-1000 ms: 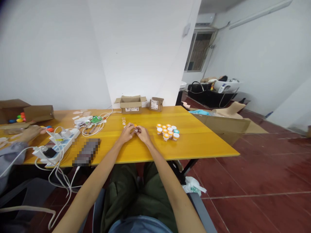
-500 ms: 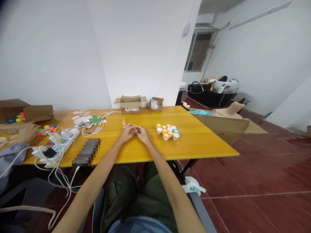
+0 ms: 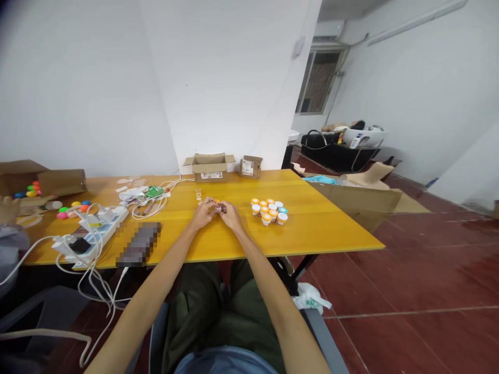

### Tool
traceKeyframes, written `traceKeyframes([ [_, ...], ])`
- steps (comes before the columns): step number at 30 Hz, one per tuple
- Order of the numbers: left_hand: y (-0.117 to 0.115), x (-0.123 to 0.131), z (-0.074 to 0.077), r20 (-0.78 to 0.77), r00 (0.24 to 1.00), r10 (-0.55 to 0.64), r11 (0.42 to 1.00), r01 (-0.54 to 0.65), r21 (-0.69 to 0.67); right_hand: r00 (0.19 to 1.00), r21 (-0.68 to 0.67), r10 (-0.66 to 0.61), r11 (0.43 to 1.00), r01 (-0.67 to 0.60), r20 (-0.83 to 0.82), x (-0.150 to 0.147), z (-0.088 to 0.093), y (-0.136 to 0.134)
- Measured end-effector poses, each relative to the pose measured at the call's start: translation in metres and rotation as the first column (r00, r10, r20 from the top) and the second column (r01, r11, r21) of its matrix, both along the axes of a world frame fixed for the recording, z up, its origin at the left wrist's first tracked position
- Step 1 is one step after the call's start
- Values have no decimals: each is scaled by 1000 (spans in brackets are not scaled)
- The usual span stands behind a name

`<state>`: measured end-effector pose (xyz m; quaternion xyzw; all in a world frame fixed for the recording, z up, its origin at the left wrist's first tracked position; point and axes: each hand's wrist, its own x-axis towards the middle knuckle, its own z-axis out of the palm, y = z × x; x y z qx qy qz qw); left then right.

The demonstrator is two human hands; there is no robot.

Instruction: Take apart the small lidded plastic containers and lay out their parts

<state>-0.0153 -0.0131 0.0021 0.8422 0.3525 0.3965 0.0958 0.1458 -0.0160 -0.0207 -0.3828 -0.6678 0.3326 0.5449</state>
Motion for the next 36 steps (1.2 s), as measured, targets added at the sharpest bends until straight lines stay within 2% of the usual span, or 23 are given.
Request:
traceKeyframes([
  [7,0,1,2,7,999,-41,999,41,-12,1000,-10,-4,1000,4,22,0,2,-2],
  [15,-4,2,6,5,999,-35,999,35,-30,1000,0,8,1000,-8,18,-1,3,-3],
  [36,2,2,2,74,996,-40,997,44,-55,996,59,-26,998,21,88,0,1,-2],
])
